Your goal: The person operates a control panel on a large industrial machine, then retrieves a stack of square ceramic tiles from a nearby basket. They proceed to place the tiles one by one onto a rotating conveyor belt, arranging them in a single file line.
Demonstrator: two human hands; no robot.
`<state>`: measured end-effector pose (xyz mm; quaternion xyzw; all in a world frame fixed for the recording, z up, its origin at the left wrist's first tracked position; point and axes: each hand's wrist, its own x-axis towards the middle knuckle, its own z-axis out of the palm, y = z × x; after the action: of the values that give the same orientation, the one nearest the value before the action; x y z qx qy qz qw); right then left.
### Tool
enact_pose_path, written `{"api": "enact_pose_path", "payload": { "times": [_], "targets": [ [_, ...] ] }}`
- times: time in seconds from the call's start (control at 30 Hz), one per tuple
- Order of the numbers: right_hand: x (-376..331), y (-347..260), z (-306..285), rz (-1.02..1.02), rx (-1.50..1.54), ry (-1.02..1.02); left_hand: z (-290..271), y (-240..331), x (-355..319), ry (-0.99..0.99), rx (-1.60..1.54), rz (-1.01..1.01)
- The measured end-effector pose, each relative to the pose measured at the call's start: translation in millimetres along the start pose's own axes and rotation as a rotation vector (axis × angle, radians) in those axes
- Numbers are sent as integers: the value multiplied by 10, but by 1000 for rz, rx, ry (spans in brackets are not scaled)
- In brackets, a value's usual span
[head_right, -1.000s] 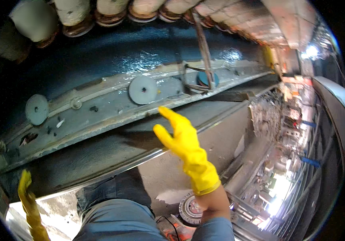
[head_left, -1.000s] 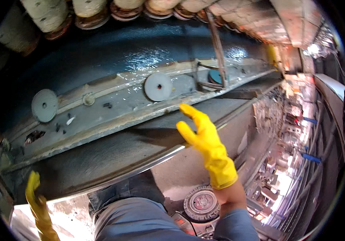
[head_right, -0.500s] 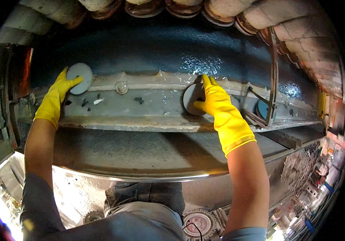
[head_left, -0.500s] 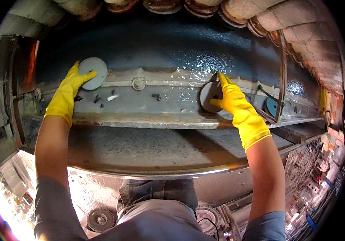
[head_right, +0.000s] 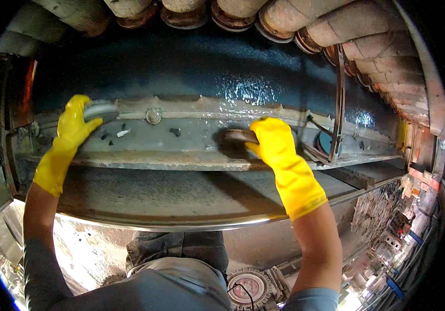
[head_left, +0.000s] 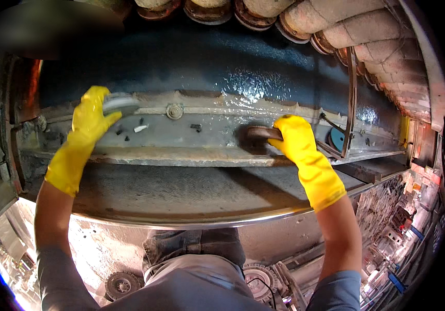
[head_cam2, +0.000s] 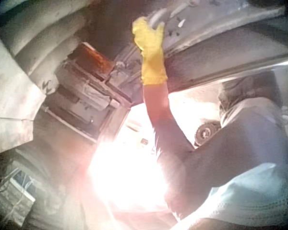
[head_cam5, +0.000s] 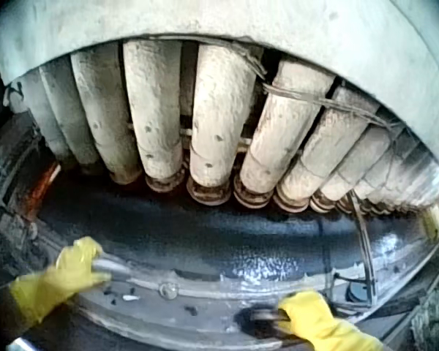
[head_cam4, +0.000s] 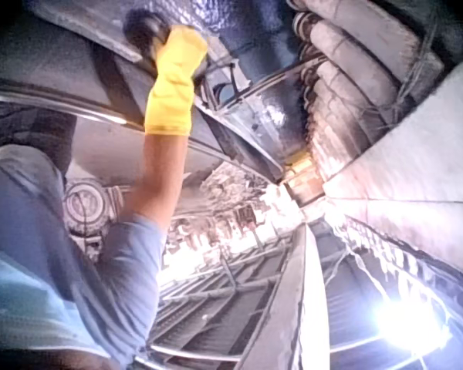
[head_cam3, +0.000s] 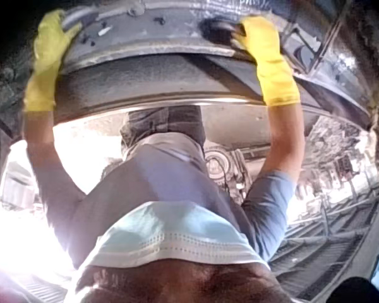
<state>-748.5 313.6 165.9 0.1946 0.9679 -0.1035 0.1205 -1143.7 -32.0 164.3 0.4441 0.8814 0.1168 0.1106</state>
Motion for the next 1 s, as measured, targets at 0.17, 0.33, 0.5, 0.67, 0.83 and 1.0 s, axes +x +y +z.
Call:
{"api": "enact_pose_path", "payload": {
  "times": [0.17,0.33,0.5,0.67,0.83,1.0],
  "targets": [
    [-180,-140,-103,-139,-57,82,-14,-10,-305,-164,84,413],
    [-236,72,-82,-148,160,-43,-157,68,-364,-551,-193,-7],
    [-226,61,-158,-204,213,-68,-332,255,-379,-677,-332,-174],
    [-293,200,-115,-277,369,-69,-314,304,-365,-654,-314,-155],
    [-419,175,-84,-146,343,45,-91,78,-448,-704,-450,-258],
    [-613,247,-397,-66,434,44,-315,349,-251,-689,-342,-205]
  ]
}}
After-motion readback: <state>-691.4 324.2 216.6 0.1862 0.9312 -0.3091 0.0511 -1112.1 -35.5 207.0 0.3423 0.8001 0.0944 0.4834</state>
